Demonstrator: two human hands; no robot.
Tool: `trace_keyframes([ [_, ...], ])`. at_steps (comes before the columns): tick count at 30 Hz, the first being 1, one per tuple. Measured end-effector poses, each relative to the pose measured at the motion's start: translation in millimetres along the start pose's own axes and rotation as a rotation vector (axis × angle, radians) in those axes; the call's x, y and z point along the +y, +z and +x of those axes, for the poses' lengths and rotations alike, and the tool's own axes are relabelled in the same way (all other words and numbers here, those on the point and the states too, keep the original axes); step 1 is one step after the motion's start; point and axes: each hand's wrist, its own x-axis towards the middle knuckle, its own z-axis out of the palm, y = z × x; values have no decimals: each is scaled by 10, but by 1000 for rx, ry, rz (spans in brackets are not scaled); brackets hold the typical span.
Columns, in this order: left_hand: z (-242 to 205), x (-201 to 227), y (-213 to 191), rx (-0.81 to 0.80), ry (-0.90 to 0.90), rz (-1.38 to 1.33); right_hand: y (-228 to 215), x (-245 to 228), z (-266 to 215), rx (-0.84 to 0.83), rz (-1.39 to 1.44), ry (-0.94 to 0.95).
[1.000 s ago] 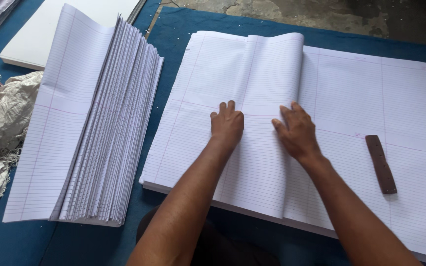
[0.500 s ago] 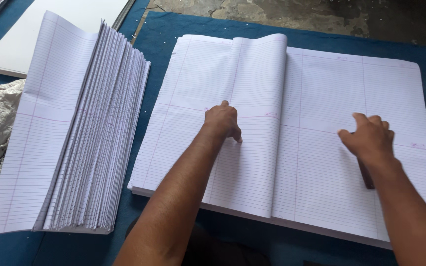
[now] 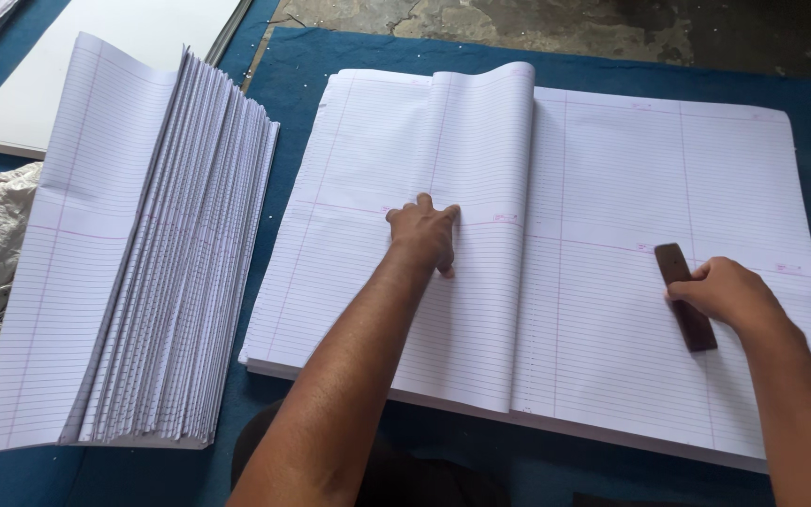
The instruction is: The person folds a stack of lined papers in half and uses a wooden block to press the crease. They repeat this process for multiple sheets, stacking the folded papers to the side.
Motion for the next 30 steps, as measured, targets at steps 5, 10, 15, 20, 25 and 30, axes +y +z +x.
trace_keyframes([
  [5, 42, 20, -2, -17, -4, -11, -48, -225, -188, -36, 155, -131],
  [10, 49, 27, -21, -45, -19, -23, -15, -812, -561, -18, 274, -385],
  [15, 46, 64, -45, -45, -17, 0, 47, -1394, -1003, 112, 244, -720],
  [20, 38, 69, -46, -33, -17, 6, 144, -1559, -1294, 232, 52, -930],
  [25, 39, 77, -28, -23, -9, 15, 317, -1464, -1258, 262, -11, -980],
  [30, 59, 78, -26, -20, -16, -3, 477, -1374, -1174, 285, 112, -1002],
])
